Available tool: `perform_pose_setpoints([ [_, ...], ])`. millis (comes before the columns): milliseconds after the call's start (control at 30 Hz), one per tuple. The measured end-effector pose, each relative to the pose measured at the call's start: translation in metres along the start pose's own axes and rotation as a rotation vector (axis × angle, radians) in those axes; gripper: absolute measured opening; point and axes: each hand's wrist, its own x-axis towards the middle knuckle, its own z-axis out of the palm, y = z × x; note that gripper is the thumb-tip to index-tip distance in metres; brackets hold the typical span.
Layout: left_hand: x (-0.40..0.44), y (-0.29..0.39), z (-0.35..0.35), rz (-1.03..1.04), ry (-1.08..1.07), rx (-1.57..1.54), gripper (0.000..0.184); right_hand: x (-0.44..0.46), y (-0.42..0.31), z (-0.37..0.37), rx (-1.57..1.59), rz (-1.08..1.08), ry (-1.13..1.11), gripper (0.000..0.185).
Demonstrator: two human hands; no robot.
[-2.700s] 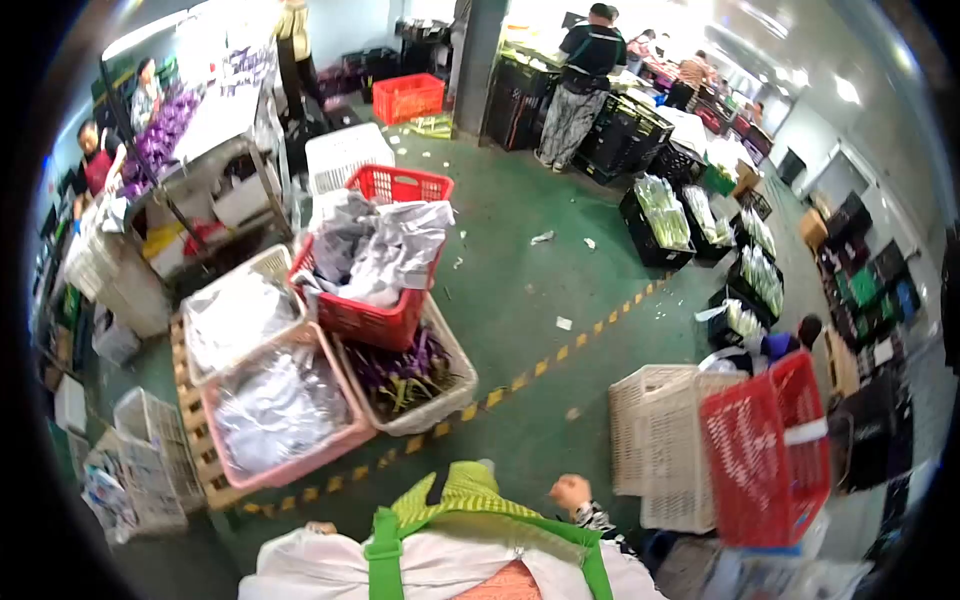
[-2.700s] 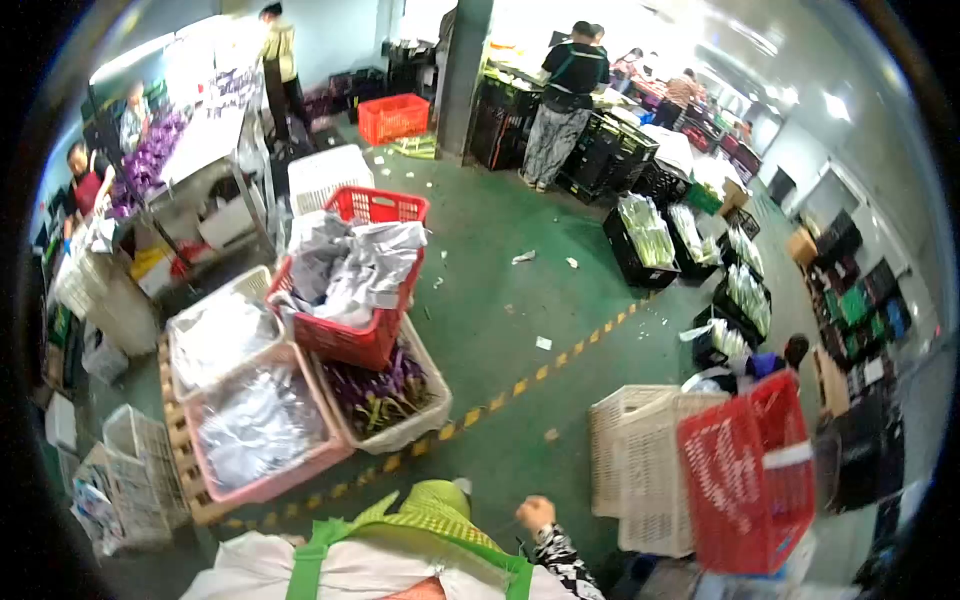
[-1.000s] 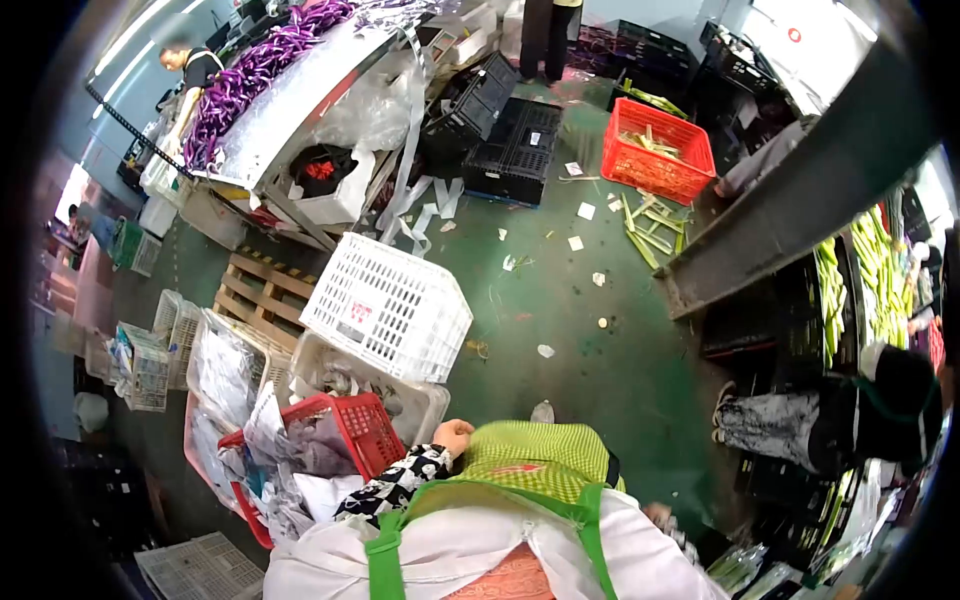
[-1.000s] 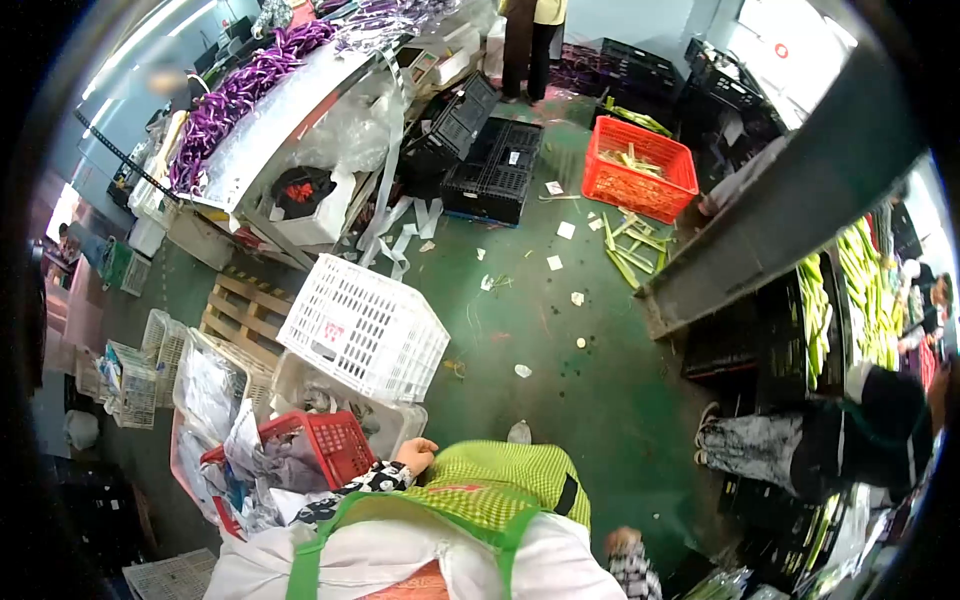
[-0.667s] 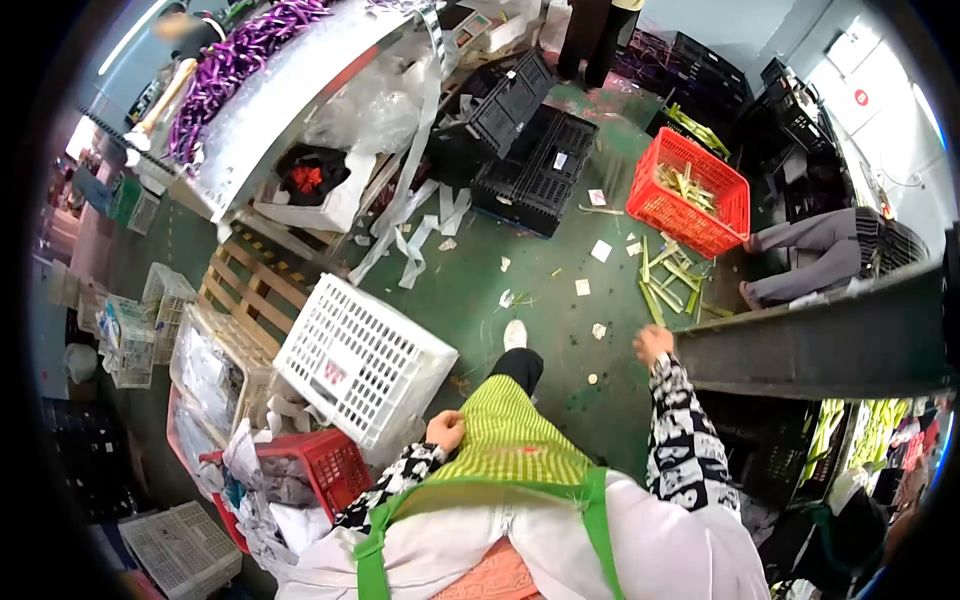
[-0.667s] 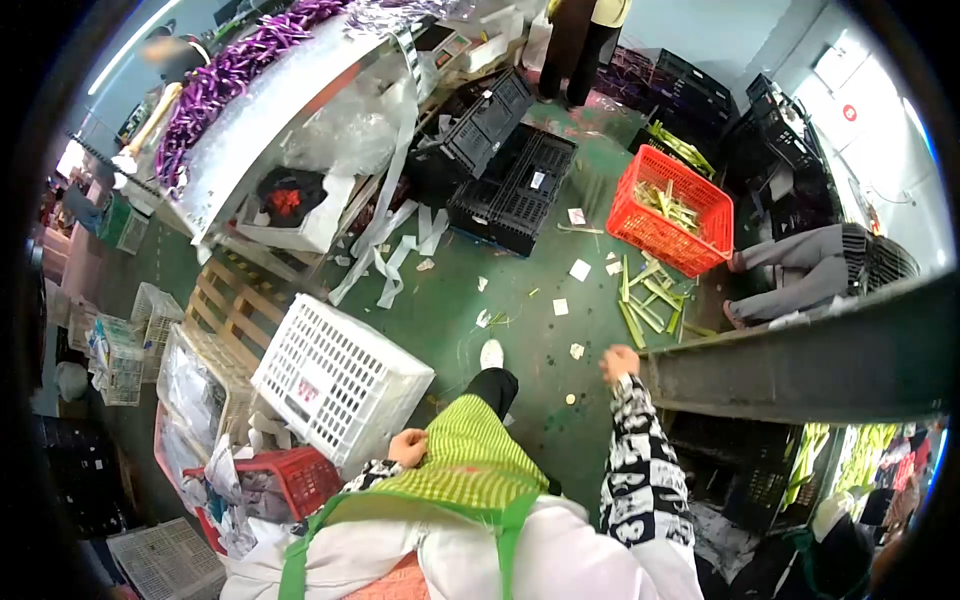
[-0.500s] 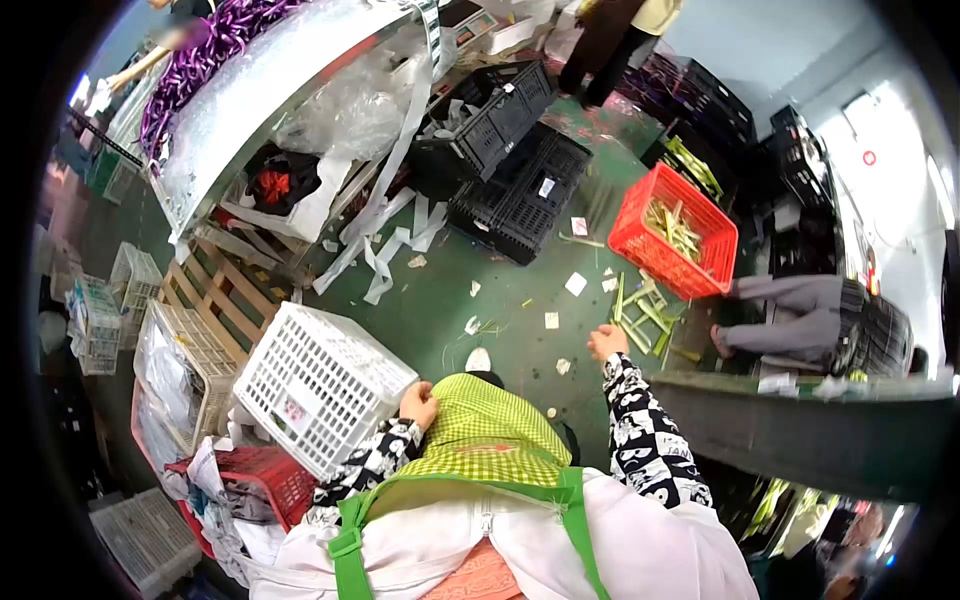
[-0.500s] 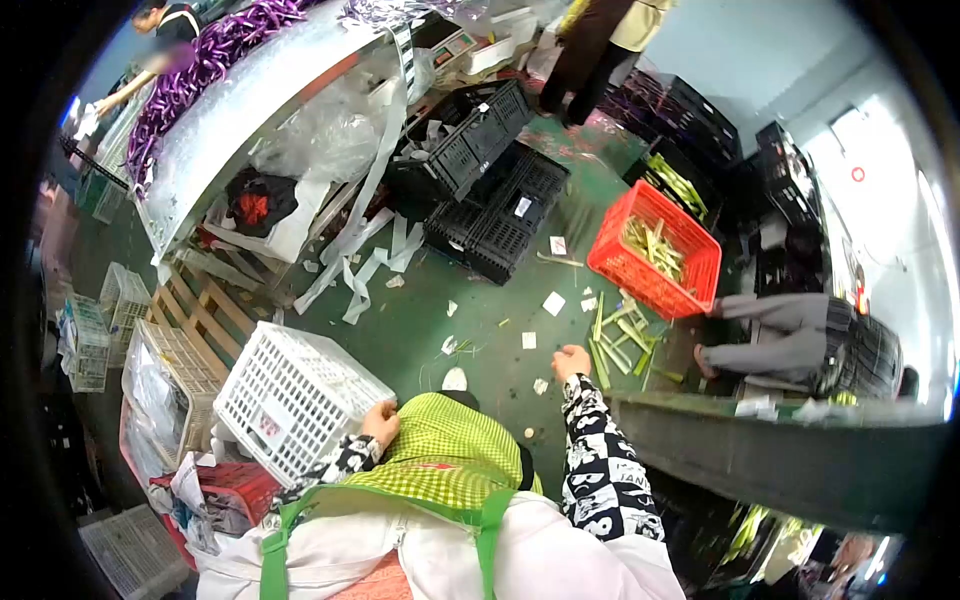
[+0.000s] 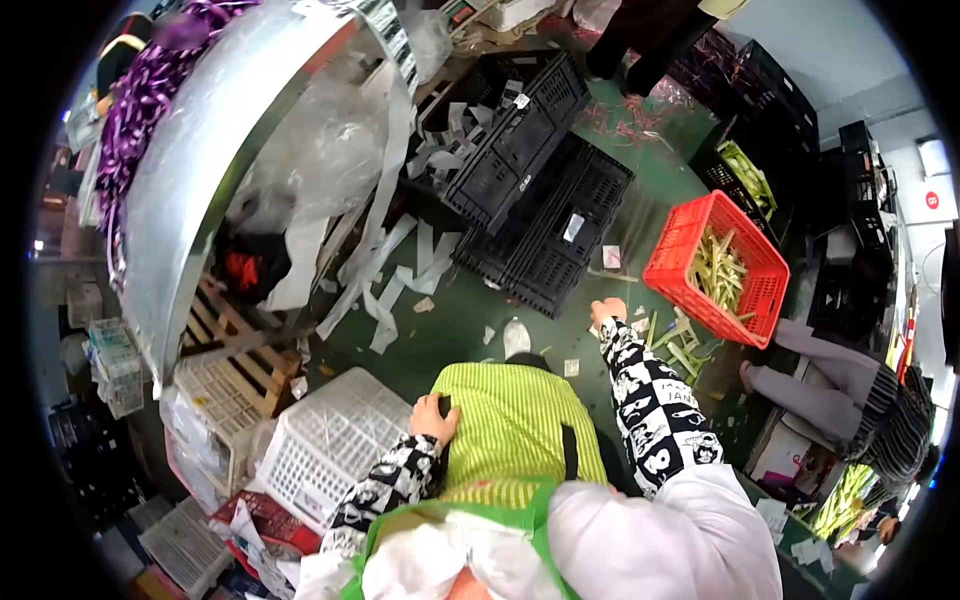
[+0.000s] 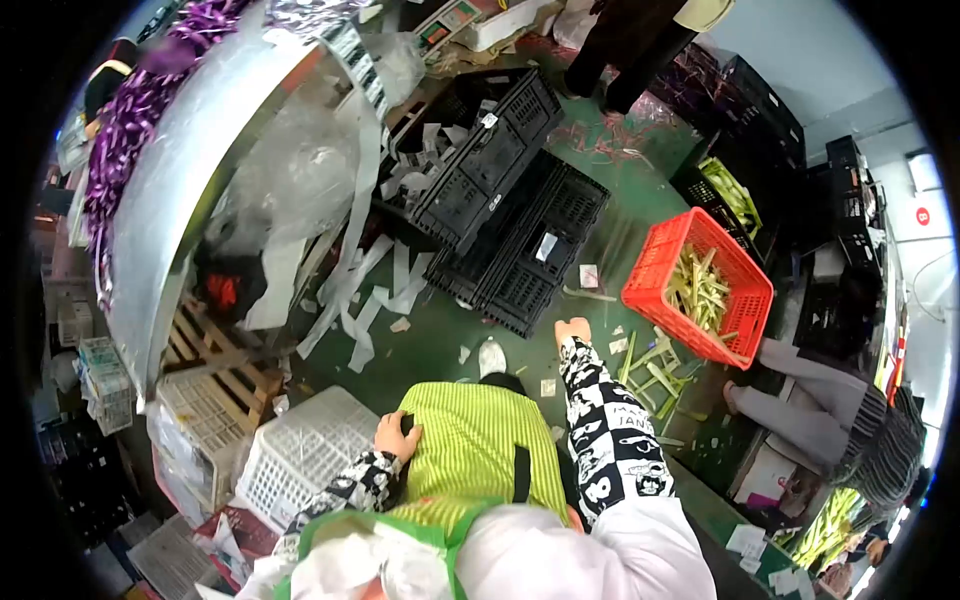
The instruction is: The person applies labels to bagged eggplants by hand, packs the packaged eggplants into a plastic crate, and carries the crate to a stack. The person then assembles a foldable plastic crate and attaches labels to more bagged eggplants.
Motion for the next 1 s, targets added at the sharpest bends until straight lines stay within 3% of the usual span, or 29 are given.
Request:
perform_pose_setpoints([
  [67,0.032,0.017,0.0,0.098,0.032,0.055,0.058,0.007,-0.057,0.002,-0.273,-0.175,0.19,0.03],
  [133,0.06,0.028,0.002,0.146,-0.058,0.118,0.064,0.041,-0.089,0.028,-0.176,-0.1,0.176,0.04],
  [167,0.063,0.024,0.011,0.104,-0.117,0.139,0.069,0.063,-0.106,0.034,-0.365,-0.058,0.023,0.042],
  [233,0.088,0.05,0.007,-0.036,-0.233,0.219,0.082,0.099,-0.12,0.073,-0.278,-0.071,0.205,0.043],
  [367,0.122,0.044,-0.002,0.027,-0.123,0.131,0.07,0.152,-0.166,0.132,-0.275,0.068,0.193,0.066],
  [467,0.128,0.032,-0.01,0.056,-0.087,0.128,0.068,0.179,-0.171,0.173,-0.359,0.126,0.213,0.073],
  [567,0.141,0.031,-0.016,0.036,-0.122,0.172,0.066,0.189,-0.187,0.206,-0.415,0.324,0.266,0.084],
  [633,0.146,0.03,-0.019,0.029,-0.138,0.177,0.066,0.196,-0.182,0.215,-0.308,0.337,0.323,0.079],
  [733,0.151,0.04,-0.026,0.013,-0.154,0.172,0.066,0.186,-0.194,0.19,-0.281,0.351,0.155,0.076],
  [833,0.147,0.043,-0.019,0.015,-0.165,0.198,0.065,0.138,-0.246,0.124,-0.354,0.356,0.045,0.087],
  [1000,0.13,0.054,-0.017,-0.049,-0.196,0.18,0.064,0.122,-0.206,-0.008,-0.508,0.161,0.045,0.091],
])
